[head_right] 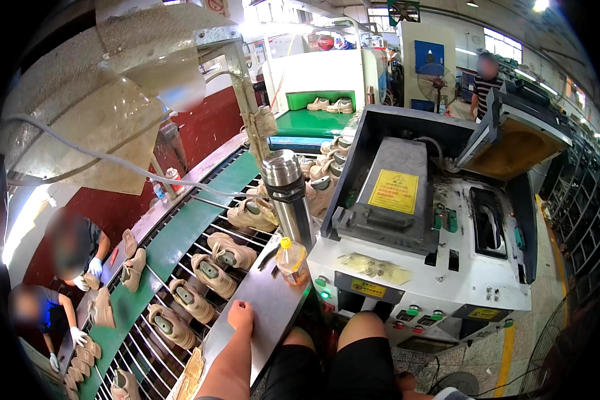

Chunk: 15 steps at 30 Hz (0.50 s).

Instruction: The person takes a shoe from a conveyor belt, places it into a pressing machine, activates the machine by pressing buttons, and then returns the shoe to the conveyor belt.

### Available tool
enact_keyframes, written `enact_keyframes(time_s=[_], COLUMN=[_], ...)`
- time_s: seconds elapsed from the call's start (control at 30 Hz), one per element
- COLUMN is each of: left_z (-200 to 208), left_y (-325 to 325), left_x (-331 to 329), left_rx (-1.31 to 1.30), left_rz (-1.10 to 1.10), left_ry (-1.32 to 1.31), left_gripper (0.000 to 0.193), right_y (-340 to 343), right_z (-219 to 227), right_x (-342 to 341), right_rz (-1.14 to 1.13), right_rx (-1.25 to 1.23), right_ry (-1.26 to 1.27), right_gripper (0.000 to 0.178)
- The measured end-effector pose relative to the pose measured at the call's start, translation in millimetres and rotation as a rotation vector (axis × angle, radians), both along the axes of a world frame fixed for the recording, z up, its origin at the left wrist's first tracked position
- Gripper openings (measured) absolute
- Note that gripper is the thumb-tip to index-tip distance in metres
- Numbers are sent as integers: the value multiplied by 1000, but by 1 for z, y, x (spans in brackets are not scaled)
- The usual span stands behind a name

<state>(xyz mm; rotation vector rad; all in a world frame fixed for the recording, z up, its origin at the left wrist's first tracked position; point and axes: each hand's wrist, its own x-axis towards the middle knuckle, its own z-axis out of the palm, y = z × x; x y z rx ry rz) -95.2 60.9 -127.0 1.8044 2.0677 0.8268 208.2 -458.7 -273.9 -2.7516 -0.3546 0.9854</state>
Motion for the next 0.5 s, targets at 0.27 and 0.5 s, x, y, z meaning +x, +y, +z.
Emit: enact_keyframes(time_s=[0.27, 0.5], left_z=[14, -8], left_y=[0, -9], left_x=[-4, -36], left_rx=[-136, 103], left_rz=[7, 25], left_ry=[-13, -518], left_gripper=[23, 18], right_y=[-18, 116], right_z=[-56, 121], right_x=[30, 3], right_rz=[166, -89], right_rx=[72, 586], right_ry=[-123, -384], right_gripper=[22, 27])
